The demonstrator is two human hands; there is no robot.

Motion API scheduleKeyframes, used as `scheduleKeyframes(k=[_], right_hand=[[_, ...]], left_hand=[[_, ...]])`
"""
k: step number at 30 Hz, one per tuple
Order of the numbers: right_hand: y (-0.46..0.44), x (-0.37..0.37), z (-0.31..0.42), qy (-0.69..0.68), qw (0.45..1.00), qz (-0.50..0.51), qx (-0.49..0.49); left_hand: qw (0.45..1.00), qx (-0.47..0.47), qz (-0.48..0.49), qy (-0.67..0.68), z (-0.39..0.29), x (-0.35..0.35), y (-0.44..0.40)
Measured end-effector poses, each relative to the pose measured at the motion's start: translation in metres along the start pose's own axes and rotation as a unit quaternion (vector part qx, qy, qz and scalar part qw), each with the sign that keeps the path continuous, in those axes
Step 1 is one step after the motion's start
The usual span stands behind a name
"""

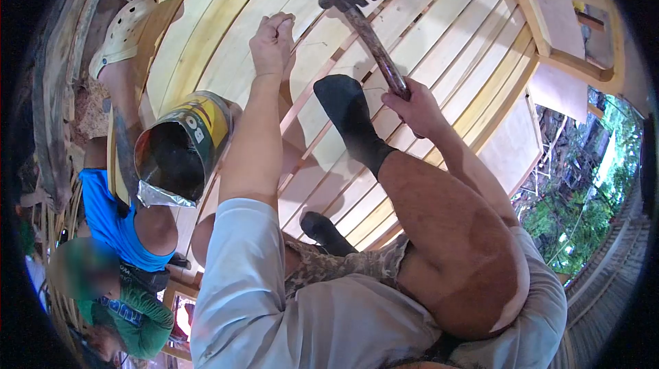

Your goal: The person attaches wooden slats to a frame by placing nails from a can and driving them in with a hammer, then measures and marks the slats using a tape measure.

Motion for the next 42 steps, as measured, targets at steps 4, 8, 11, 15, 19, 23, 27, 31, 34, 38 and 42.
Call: scheduleKeyframes(k=[4,8,11,15,19,23,27,31,34,38,42], right_hand=[[-0.004,0.008,0.016,0.010,1.000,0.020,0.014],[-0.005,0.009,0.033,0.023,0.999,0.020,-0.010],[-0.003,0.008,0.037,0.008,1.000,0.020,-0.022],[-0.001,0.012,0.026,-0.015,0.999,0.032,0.016],[-0.002,0.014,0.023,0.009,1.000,0.025,0.012],[0.001,0.021,0.030,-0.045,0.998,0.038,-0.005],[0.003,0.026,0.040,-0.071,0.994,0.016,-0.083],[-0.009,0.032,0.036,0.012,0.993,0.017,-0.113],[-0.021,0.031,0.036,0.082,0.991,0.004,-0.106],[-0.009,0.028,0.037,0.032,0.992,-0.029,-0.122],[-0.013,0.038,0.025,-0.004,0.992,-0.005,-0.129]], left_hand=[[0.995,0.087,-0.028,-0.037,-0.005,0.003,0.003],[0.994,0.093,-0.036,-0.044,-0.008,0.000,0.004],[0.998,0.055,-0.025,-0.030,0.002,0.003,0.005],[0.996,0.080,-0.023,-0.026,0.000,0.002,0.004],[0.994,0.090,-0.023,-0.054,-0.001,0.004,0.006],[0.984,0.142,-0.046,-0.095,-0.002,0.007,0.011],[0.974,0.117,0.045,-0.191,-0.010,0.014,0.008],[0.958,0.119,0.069,-0.252,-0.005,0.022,0.012],[0.965,0.143,-0.012,-0.218,0.006,0.023,0.014],[0.963,0.129,-0.008,-0.235,-0.018,0.015,0.012],[0.958,0.103,0.051,-0.264,-0.003,0.026,0.014]])
Point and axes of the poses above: each hand's wrist, its own y-axis away from the middle knuckle, its own x-axis out of the palm, z = x × y, the point moved 9 cm from there along -y, towards the middle knuckle, and after that the axes turned 9 degrees about -z, right-handed, at the moved point
